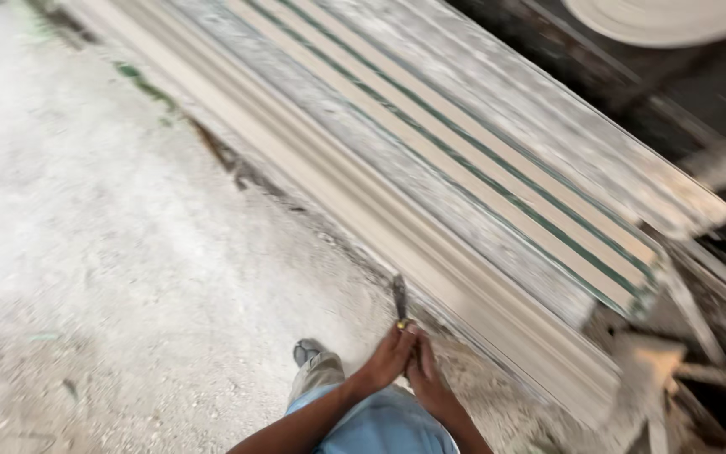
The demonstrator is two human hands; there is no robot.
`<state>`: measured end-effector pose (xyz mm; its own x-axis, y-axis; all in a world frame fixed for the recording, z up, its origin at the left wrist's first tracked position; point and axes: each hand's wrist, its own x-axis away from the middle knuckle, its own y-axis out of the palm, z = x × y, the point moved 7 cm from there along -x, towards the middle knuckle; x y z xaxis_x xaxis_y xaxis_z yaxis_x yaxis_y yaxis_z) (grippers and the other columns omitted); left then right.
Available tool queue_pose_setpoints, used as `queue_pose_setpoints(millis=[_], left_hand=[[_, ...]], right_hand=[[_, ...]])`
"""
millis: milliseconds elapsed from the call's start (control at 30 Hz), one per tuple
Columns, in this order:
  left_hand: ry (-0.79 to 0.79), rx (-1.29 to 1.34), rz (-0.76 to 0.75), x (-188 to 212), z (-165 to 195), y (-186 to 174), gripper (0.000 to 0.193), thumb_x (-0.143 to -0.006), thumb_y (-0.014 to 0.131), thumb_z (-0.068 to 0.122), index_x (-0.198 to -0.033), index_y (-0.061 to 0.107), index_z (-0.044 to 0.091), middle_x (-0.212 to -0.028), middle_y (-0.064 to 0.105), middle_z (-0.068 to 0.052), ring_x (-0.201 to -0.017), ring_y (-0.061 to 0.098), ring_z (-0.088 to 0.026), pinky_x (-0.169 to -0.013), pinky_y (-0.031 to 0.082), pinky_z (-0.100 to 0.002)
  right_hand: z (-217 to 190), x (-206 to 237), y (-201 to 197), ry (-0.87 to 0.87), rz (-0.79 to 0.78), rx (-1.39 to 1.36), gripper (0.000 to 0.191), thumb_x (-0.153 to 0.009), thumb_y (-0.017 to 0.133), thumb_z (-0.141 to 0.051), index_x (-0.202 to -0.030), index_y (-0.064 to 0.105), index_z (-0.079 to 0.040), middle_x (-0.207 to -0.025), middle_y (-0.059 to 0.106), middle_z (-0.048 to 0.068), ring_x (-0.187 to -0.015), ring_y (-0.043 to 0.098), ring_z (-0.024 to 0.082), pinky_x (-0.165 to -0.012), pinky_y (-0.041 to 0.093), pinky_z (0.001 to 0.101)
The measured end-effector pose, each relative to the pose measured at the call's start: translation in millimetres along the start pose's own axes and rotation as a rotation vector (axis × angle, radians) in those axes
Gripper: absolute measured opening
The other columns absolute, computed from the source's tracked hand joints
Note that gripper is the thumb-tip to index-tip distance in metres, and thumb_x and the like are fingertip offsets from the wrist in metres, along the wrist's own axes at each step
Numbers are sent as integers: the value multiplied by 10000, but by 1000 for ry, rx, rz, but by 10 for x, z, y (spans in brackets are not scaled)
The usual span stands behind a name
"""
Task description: The person uses a metal scraper to remove excess material from the edges and grooves of a long white decorative molding piece. They repeatedly scrape along the length of the molding, occasionally repositioning it on the workbench to access different sections.
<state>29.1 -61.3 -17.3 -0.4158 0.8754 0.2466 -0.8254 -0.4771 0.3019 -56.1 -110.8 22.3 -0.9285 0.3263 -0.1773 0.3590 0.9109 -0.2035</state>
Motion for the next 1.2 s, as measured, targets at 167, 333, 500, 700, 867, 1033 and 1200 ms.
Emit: queue_pose_setpoints(millis=[167, 333, 500, 700, 867, 1033, 1200], left_hand=[[146, 115, 376, 682, 1303, -2155, 500, -1125, 368, 447, -1380, 474, 30, -1230, 692, -72, -1101, 668, -123, -882, 577, -288], [-7, 299, 618, 1039, 1885, -3437, 546, -1063, 338, 467, -1430, 459, 82, -966, 729, -100, -781, 640, -144, -639, 534, -279], [95, 600, 794, 991, 2194, -4476, 511, -1050, 369, 442, -1414, 454, 94, -856, 613, -78, -785, 693, -165, -693, 594, -308], [246, 538, 1015, 431, 2594, -6244, 472, -1079, 363, 426, -1311, 495, 37, -794, 546, -56, -629, 617, -164, -580, 563, -309], [193, 403, 1114, -85, 3228, -7787, 430, -1061, 365, 406, -1325, 493, 91, -778, 541, -43, -620, 608, -138, -518, 536, -247], [237, 315, 1233, -238, 3718, -9190, 432, -1059, 373, 395, -1321, 499, 75, -749, 547, -36, -527, 550, -106, -404, 433, -257], [5, 392, 1300, -335, 3488, -10659, 417, -1089, 451, 343, -1218, 507, -50, -740, 519, -69, -469, 465, -130, -386, 412, -295]], right_hand=[[-60, -1465, 1666, 632, -492, -284, 349, -1062, 534, -333, -1219, 508, -22, -940, 661, 63, -772, 642, 141, -694, 553, 295], [-270, -2446, 2710, 802, -803, -441, 335, -1073, 537, -362, -1041, 590, -32, -825, 654, 42, -717, 624, 122, -656, 519, 281], [-197, -3477, 3521, 708, -1014, -165, 418, -1086, 512, -426, -970, 611, -37, -704, 610, 19, -609, 570, 110, -547, 458, 281], [48, -5269, 4590, 355, -1027, 41, 405, -1073, 542, -419, -1034, 610, -21, -781, 640, -8, -711, 580, 101, -675, 521, 293], [150, -6894, 5329, 330, -1018, 279, 500, -1102, 561, -388, -865, 635, 46, -669, 568, 65, -635, 518, 150, -618, 464, 337], [19, -8338, 6107, 141, -989, 292, 401, -1061, 556, -348, -1226, 701, -13, -819, 657, 102, -724, 574, 169, -665, 500, 386], [633, -9640, 6641, 381, -831, 635, 482, -978, 574, -357, -1397, 590, -118, -793, 721, 156, -687, 667, 262, -656, 531, 400]])
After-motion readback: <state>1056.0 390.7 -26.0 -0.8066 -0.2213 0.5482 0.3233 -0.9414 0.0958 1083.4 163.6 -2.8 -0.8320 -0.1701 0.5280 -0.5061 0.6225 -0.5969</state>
